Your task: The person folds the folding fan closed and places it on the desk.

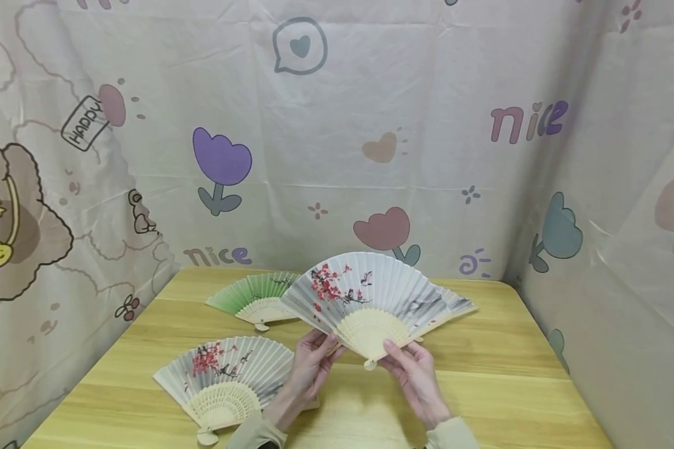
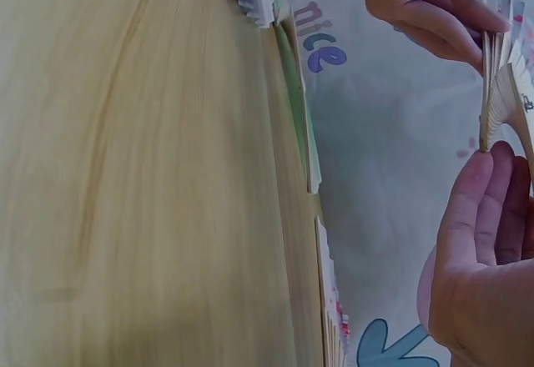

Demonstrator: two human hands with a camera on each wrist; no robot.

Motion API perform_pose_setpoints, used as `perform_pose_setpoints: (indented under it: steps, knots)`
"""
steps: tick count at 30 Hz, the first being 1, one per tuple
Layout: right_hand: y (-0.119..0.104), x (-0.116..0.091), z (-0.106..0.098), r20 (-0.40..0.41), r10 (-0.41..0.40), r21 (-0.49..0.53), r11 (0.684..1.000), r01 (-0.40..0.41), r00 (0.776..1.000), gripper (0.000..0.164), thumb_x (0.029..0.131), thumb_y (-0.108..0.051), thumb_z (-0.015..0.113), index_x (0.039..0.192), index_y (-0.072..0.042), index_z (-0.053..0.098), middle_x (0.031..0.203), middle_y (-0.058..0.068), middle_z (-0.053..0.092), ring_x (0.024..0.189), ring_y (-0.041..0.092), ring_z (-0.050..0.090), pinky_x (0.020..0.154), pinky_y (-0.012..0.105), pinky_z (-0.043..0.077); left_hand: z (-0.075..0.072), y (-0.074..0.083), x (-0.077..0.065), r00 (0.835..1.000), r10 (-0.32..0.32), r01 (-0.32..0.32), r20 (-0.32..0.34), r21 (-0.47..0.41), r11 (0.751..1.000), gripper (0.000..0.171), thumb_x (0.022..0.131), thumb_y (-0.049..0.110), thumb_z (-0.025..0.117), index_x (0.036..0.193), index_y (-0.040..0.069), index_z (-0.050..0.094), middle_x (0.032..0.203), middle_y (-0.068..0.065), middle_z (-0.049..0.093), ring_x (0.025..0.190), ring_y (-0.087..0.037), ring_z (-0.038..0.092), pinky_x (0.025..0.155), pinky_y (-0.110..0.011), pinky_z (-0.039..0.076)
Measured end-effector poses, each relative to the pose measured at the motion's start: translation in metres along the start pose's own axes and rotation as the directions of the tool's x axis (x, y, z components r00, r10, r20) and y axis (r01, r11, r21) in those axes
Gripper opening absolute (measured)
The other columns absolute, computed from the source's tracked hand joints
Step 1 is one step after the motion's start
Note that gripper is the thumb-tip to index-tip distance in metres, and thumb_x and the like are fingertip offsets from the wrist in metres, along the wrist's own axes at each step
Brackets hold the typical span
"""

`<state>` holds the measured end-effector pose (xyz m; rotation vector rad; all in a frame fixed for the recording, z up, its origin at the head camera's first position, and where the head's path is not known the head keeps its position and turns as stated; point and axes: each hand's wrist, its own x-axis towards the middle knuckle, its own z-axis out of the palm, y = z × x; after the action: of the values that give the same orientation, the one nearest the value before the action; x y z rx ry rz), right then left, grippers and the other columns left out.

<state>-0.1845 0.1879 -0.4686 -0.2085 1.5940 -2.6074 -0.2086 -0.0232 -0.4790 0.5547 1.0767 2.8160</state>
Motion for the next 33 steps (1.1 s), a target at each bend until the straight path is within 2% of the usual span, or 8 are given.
perform_pose_setpoints:
  steps: [12,22,26,33]
  knots:
    - [0.0029,0.0027,0.0002,0.074,0.007,0.056,0.998,-0.011,0.997,0.025,0.102,-0.002,0.052,0.106,-0.016,0.072,0.101,0.002,0.078,0.092,0.013,0.076,0.092,0.028,0.064,-0.0026,0.0027,-0.0002,1.000,0.003,-0.003,-0.008,0.005,1.000,0.029,0.097,-0.003,0.060,0.111,0.019,0.074,0.101,0.004,0.075,0.093,-0.005,0.072,0.094,-0.027,0.062]
    - [0.0048,0.0038,0.0032,0.070,0.020,0.075,0.997,-0.025,0.997,0.025,0.103,-0.002,0.052,0.105,-0.016,0.072,0.097,0.002,0.079,0.087,0.012,0.077,0.088,0.026,0.065,-0.0064,0.0016,0.0006,1.000,0.000,0.000,-0.018,0.010,1.000,0.025,0.100,0.004,0.058,0.112,0.020,0.073,0.101,0.008,0.072,0.093,-0.002,0.070,0.091,-0.024,0.063]
    - [0.0056,0.0036,0.0030,0.071,0.032,0.079,0.996,-0.038,0.997,0.025,0.103,-0.003,0.051,0.105,-0.017,0.072,0.096,0.002,0.079,0.086,0.011,0.077,0.087,0.025,0.065,-0.0059,0.0018,0.0007,1.000,-0.003,0.003,-0.022,0.000,1.000,0.023,0.102,0.008,0.057,0.113,0.020,0.072,0.103,0.008,0.072,0.095,-0.003,0.070,0.093,-0.026,0.063]
    - [0.0071,0.0031,0.0042,0.065,0.034,0.081,0.996,-0.039,0.997,0.025,0.103,-0.003,0.051,0.105,-0.017,0.072,0.095,0.002,0.079,0.086,0.011,0.077,0.088,0.025,0.065,-0.0034,0.0035,0.0016,0.996,-0.038,0.039,-0.076,0.012,0.999,0.022,0.105,0.014,0.052,0.111,0.024,0.070,0.109,0.008,0.070,0.101,-0.004,0.069,0.095,-0.028,0.062]
